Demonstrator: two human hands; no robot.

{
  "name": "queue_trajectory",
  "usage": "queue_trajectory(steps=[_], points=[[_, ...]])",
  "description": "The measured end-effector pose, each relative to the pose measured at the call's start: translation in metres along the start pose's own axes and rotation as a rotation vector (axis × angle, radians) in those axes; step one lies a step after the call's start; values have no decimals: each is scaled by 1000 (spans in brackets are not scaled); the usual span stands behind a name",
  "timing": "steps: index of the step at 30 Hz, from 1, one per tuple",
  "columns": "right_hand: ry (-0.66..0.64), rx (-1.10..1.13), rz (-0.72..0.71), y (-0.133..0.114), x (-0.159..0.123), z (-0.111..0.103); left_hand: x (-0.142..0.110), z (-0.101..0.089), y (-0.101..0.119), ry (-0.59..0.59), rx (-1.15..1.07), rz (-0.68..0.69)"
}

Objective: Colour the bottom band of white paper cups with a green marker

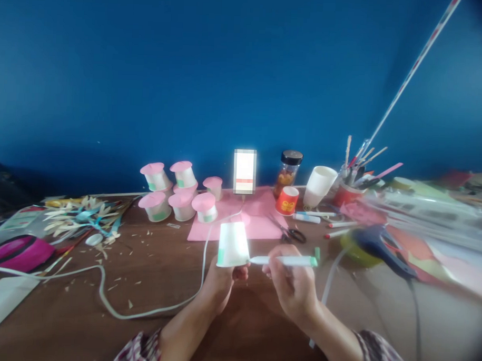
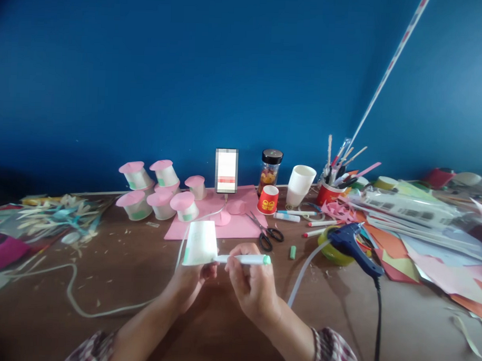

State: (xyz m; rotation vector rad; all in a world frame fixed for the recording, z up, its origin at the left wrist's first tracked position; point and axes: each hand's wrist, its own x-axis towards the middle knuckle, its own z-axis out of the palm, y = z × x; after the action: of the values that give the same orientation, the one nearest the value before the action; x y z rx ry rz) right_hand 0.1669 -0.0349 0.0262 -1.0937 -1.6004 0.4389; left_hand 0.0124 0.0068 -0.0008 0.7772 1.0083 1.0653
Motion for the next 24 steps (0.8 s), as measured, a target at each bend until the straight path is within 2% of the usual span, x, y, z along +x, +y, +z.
queue_trajectory(steps=[9, 17, 24], points=[[15, 32, 19, 2, -1, 1, -2, 1, 1, -29, 3, 8], [101, 143, 21, -1, -2, 0, -2, 2, 5, -3, -65, -40], [51, 125, -12, 0, -5, 1, -3, 1, 10, -28, -74, -79]])
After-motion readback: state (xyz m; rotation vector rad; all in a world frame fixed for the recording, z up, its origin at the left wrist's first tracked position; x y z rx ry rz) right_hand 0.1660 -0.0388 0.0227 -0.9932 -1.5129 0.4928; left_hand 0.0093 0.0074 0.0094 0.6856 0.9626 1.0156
